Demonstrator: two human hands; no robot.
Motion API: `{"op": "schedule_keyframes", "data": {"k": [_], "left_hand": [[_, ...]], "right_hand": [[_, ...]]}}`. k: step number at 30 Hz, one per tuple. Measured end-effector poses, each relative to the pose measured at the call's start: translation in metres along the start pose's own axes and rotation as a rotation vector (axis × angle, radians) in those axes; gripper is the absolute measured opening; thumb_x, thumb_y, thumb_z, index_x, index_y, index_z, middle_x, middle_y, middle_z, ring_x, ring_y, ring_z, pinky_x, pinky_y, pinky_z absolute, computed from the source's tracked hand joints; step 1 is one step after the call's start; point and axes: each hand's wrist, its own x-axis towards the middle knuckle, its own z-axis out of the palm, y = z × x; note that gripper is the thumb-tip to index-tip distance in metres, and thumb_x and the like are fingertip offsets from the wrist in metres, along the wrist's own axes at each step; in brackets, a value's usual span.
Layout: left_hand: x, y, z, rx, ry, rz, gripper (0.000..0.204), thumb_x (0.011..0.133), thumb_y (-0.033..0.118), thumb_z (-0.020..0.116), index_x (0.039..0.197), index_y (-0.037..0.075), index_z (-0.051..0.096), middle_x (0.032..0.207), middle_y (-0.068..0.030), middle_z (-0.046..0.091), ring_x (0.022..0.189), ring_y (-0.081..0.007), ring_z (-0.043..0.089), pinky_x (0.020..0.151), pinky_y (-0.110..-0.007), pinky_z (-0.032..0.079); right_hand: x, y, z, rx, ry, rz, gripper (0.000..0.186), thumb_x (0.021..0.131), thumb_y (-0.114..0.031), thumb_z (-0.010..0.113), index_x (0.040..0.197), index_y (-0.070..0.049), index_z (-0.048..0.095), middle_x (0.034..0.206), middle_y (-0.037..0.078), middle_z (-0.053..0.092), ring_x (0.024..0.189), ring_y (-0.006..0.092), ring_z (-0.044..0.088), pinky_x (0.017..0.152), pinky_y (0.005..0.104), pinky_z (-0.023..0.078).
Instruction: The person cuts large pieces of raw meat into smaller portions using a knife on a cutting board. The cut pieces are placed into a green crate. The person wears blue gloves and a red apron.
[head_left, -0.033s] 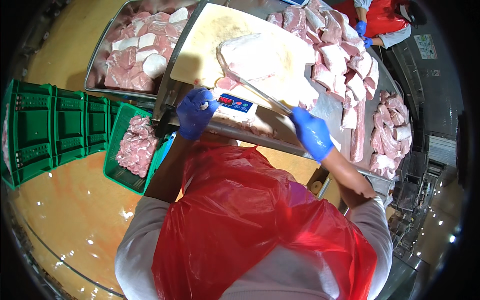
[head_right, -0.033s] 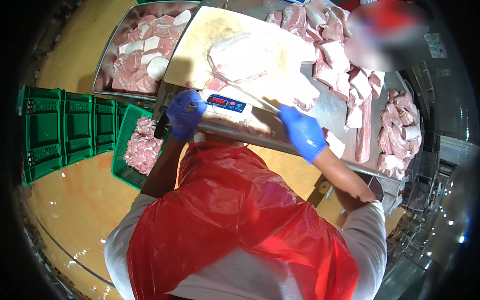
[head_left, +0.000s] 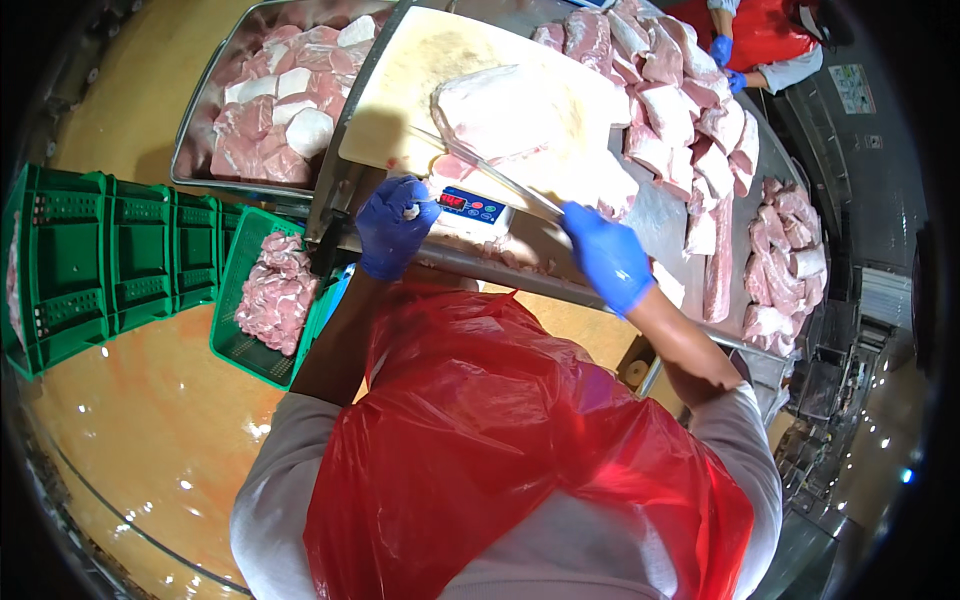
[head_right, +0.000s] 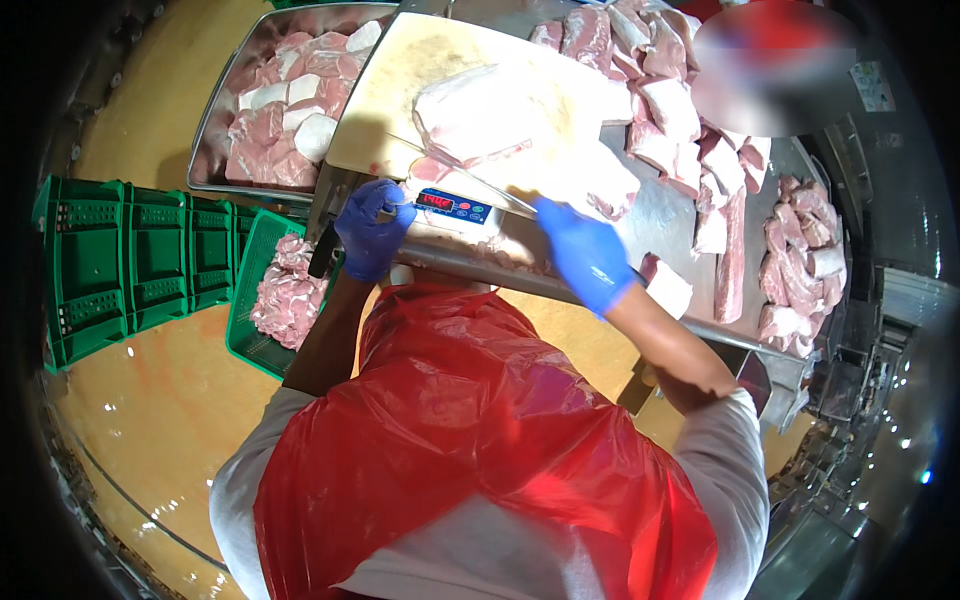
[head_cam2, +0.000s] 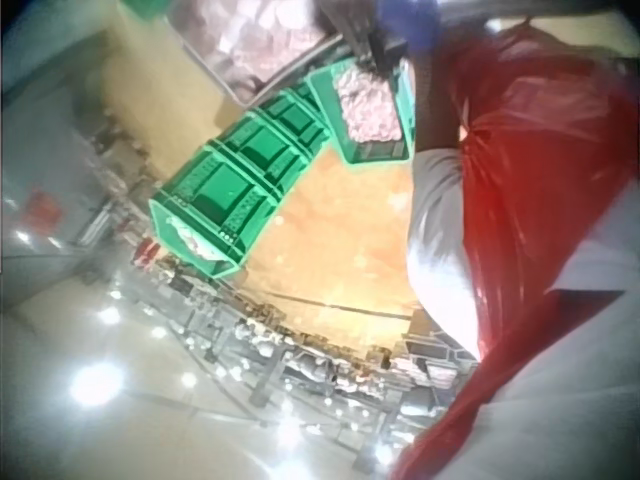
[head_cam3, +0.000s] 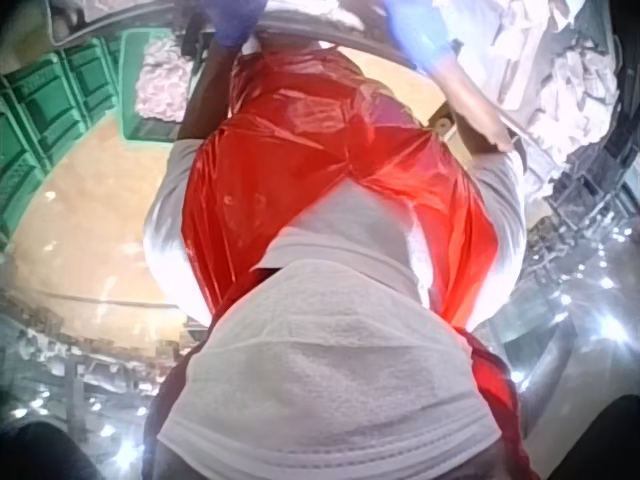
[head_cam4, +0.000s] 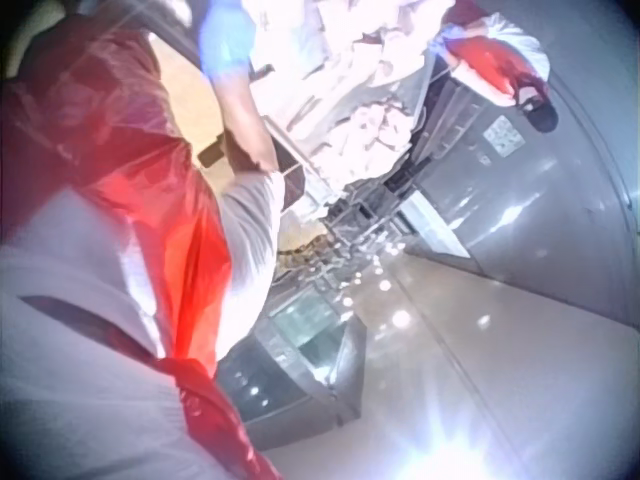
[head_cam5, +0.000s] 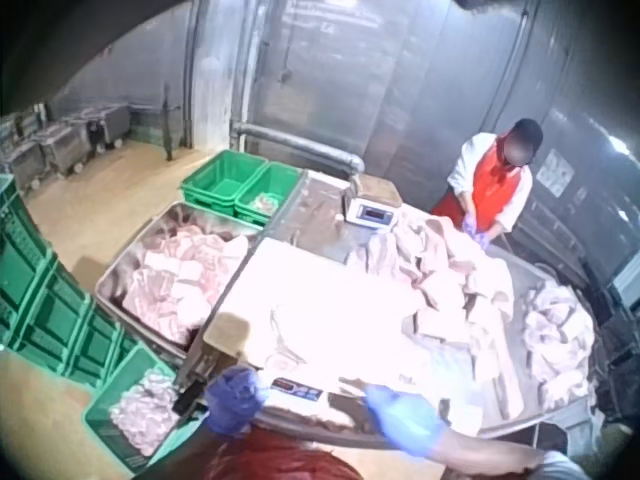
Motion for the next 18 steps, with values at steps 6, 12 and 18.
{"op": "schedule_keyframes", "data": {"k": [6, 12, 18], "left_hand": [[0.011, 0.001, -0.019, 0.036, 0.077, 0.013, 0.018, 0.074, 0.001, 0.077, 0.09, 0.005, 0.071, 0.087, -0.0088, 0.071, 0.079, -0.0215, 0.068, 0.072, -0.033, 0.055], [-0.056, -0.041, -0.114, 0.243, 0.269, -0.243, 0.008, 0.078, -0.001, 0.074, 0.083, 0.003, 0.069, 0.082, -0.0049, 0.067, 0.075, -0.0139, 0.062, 0.07, -0.03, 0.051], [-0.041, -0.04, -0.116, 0.355, 0.076, -0.126, 0.015, 0.08, -0.005, 0.067, 0.093, 0.004, 0.067, 0.086, -0.0093, 0.066, 0.078, -0.0223, 0.064, 0.076, -0.035, 0.054]], "right_hand": [[0.019, 0.004, 0.005, 0.042, 0.117, -0.071, 0.019, 0.094, -0.01, 0.056, 0.112, -0.009, 0.053, 0.09, 0.023, 0.066, 0.073, 0.0439, 0.066, 0.064, 0.0521, 0.053], [-0.073, 0.083, -0.009, -0.121, -0.079, 0.053, 0.015, 0.092, -0.011, 0.06, 0.105, -0.008, 0.054, 0.09, 0.02, 0.066, 0.072, 0.0414, 0.066, 0.059, 0.0493, 0.052], [-0.039, 0.034, 0.02, 0.09, 0.092, 0.058, 0.015, 0.094, -0.015, 0.061, 0.104, -0.006, 0.053, 0.09, 0.021, 0.065, 0.076, 0.0425, 0.065, 0.062, 0.0488, 0.051]]}}
